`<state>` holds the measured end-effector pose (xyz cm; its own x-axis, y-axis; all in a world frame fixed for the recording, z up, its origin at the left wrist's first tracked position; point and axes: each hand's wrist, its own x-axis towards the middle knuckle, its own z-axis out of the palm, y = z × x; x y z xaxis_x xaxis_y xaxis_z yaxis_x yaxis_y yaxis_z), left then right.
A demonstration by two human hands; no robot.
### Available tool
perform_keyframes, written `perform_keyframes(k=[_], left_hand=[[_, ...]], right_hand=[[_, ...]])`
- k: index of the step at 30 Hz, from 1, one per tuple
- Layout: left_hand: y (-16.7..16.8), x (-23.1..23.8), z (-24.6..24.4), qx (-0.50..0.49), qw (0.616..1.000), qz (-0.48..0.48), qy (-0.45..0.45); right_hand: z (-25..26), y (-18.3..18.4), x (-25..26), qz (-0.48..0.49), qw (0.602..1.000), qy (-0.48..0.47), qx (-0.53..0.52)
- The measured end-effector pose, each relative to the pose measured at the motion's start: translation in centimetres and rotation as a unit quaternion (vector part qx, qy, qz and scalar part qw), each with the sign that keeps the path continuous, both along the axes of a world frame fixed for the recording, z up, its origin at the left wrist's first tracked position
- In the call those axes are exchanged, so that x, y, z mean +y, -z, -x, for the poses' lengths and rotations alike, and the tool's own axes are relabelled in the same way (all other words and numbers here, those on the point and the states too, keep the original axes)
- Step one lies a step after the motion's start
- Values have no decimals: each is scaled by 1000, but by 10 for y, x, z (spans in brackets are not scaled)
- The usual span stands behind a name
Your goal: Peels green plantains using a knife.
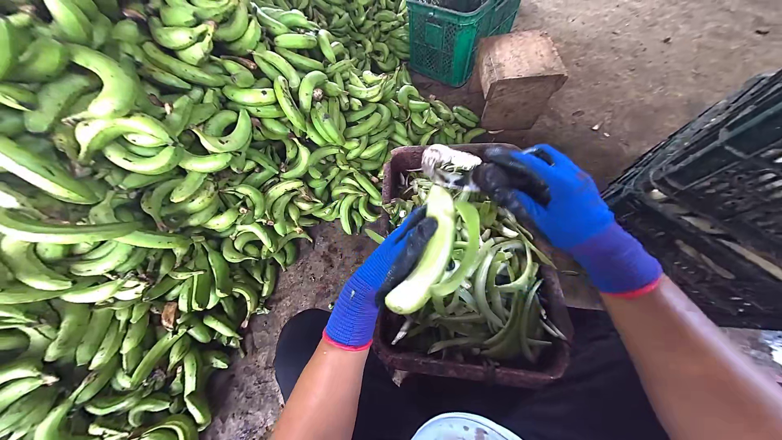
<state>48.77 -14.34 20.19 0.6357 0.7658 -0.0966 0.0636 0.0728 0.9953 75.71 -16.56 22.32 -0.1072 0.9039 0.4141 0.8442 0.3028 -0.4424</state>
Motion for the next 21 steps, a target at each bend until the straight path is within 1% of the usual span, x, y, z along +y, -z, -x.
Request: perform_keyframes(k=[2,3,4,6,7,8,9,10,11,12,14,15,17,18,19,20,21], left_hand=[[13,6,-2,-44,990,-15,-130],[19,8,-3,-74,976,-16,-203],[22,9,-4,-98,956,-17,-276],[16,11,-10,-106,905,-42,-409],[10,12,-13,-112,883,-46,-454],[6,12,-15,-119,874,-54,-469],[5,11,-15,-131,879,-65,-454],[4,10,-14,-148,893,-71,-420],[5,9,-13,-162,911,-75,-372],[4,7,-12,-155,933,-73,-315],[3,1,-3,-109,979,-53,-167],[1,-1,-1,-83,991,-39,-93],[-4,-3,-5,-6,999,-33,38],[-5,-3,-10,24,996,-26,80],[-4,-3,-15,40,993,-17,107],[-2,-4,-18,50,993,-9,102],[1,-5,-20,53,996,4,68]], right_hand=[[20,11,-14,10,1000,-27,7],[31,18,-20,11,999,-50,5],[41,24,-26,12,997,-72,0],[55,32,-31,11,995,-98,-13],[57,33,-31,7,995,-99,-18],[57,32,-28,3,995,-96,-20],[55,30,-24,-1,996,-90,-20],[50,26,-20,2,996,-82,-19],[44,21,-16,9,997,-72,-12],[37,17,-13,26,998,-59,-2],[21,10,-4,55,997,-46,21],[13,10,1,70,996,-50,37],[2,12,11,99,991,-64,66],[1,14,14,115,987,-68,84],[4,15,15,133,984,-61,102],[10,14,13,143,982,-49,116],[16,12,10,145,981,-36,125]])
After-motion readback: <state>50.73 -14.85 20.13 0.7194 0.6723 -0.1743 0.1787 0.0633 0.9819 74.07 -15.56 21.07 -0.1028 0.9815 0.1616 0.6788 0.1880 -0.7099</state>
